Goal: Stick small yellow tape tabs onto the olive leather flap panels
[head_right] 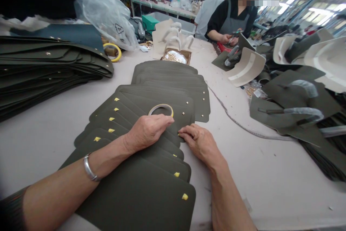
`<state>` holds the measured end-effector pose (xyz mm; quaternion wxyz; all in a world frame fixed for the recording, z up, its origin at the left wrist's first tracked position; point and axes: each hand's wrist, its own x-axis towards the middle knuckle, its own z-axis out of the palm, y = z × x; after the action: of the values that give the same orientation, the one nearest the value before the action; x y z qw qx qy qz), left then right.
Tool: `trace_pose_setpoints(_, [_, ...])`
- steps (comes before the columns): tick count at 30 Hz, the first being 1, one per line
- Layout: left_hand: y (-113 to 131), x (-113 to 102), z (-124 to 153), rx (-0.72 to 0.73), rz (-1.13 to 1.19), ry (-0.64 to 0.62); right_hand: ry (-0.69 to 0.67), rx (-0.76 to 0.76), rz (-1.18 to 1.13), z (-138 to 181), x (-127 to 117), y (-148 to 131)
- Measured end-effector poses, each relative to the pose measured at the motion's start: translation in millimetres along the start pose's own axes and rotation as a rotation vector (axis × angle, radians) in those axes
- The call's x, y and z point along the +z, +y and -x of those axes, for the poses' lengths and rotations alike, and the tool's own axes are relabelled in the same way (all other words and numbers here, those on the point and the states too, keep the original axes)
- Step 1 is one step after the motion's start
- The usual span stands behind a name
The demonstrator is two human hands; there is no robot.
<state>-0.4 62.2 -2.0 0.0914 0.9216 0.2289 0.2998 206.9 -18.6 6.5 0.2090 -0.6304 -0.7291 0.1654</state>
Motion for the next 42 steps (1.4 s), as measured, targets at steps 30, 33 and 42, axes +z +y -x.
trace_pose_setpoints(30, [14, -6, -3, -0.05, -0.037, 0.024, 0.436, 0.173, -0.442, -14, 19, -45])
trace_pose_setpoints(33, [17, -6, -2, 0.022, -0.078, 0.096, 0.395, 0.43, -0.801, -22, 19, -37])
trace_pose_setpoints(42, [13, -1, -5, -0.126, -0.289, -0.221, 0.377, 0.495, -0.652, -37, 10, 1])
